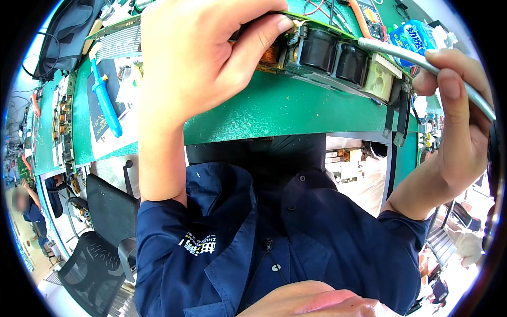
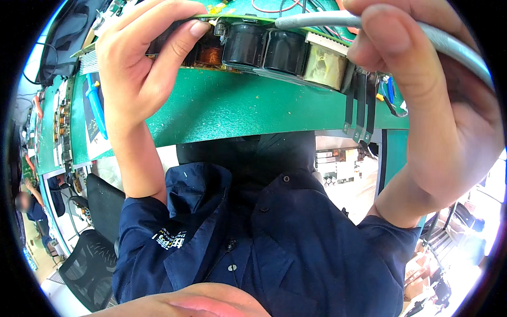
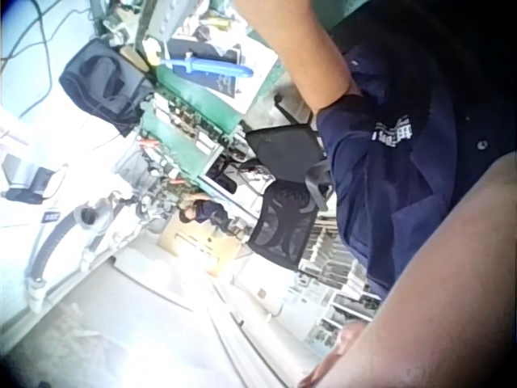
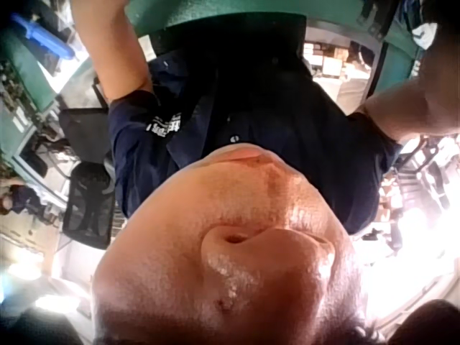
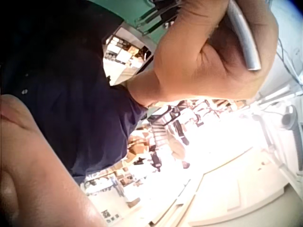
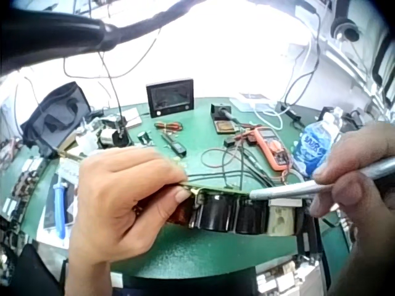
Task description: The person solders a circuit board using a soldering iron and a solder sucker. They apply the iron to various points, use the blue suction tool to remove solder, and flip the board over to work on the components.
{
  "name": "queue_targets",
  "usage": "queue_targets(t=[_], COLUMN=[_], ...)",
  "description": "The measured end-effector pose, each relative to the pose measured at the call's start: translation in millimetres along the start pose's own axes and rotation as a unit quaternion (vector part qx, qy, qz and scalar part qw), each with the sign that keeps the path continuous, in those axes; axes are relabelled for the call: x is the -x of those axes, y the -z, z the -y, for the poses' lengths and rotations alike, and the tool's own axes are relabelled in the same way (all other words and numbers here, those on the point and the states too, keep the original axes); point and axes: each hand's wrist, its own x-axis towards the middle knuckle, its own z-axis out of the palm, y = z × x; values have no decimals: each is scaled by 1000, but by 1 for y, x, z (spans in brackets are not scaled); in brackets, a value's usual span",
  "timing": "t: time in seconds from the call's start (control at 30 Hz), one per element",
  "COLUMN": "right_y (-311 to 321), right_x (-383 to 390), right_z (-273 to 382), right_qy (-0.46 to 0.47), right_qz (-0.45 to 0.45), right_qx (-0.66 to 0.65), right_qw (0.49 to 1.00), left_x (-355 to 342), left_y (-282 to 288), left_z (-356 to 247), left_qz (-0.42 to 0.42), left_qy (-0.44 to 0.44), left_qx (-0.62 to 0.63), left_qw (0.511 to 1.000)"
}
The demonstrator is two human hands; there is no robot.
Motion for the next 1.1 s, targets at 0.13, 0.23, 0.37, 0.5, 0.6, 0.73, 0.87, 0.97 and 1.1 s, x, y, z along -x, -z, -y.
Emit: queue_targets(t=[0.13,0.23,0.37,0.5,0.6,0.73,0.87,0.97,1.1], right_y=[-14,-29,-43,-49,-51,-49,-43,-46,-50], right_x=[6,9,6,2,5,5,0,-2,-4], right_z=[-12,-3,8,6,9,5,-2,-2,-3], right_qy=[-12,-20,9,40,12,17,53,39,31], right_qz=[-47,-53,-64,-52,-74,-77,-41,-46,-68], right_qx=[-79,-74,-95,-100,-96,-91,-82,-81,-91], right_qw=[996,996,993,993,993,993,994,995,993], left_x=[-1,2,1,6,5,6,5,6,-3], left_y=[3,1,2,3,5,3,0,-1,1], left_z=[-6,-7,-13,-8,-8,-6,-5,-4,-15], left_qz=[9,-5,-8,3,12,5,-3,-4,-8], left_qy=[6,-6,-6,13,14,9,-4,4,23], left_qx=[-13,-24,-34,-21,-29,-10,-9,-9,24], left_qw=[1000,1000,999,1000,999,1000,1000,1000,999])
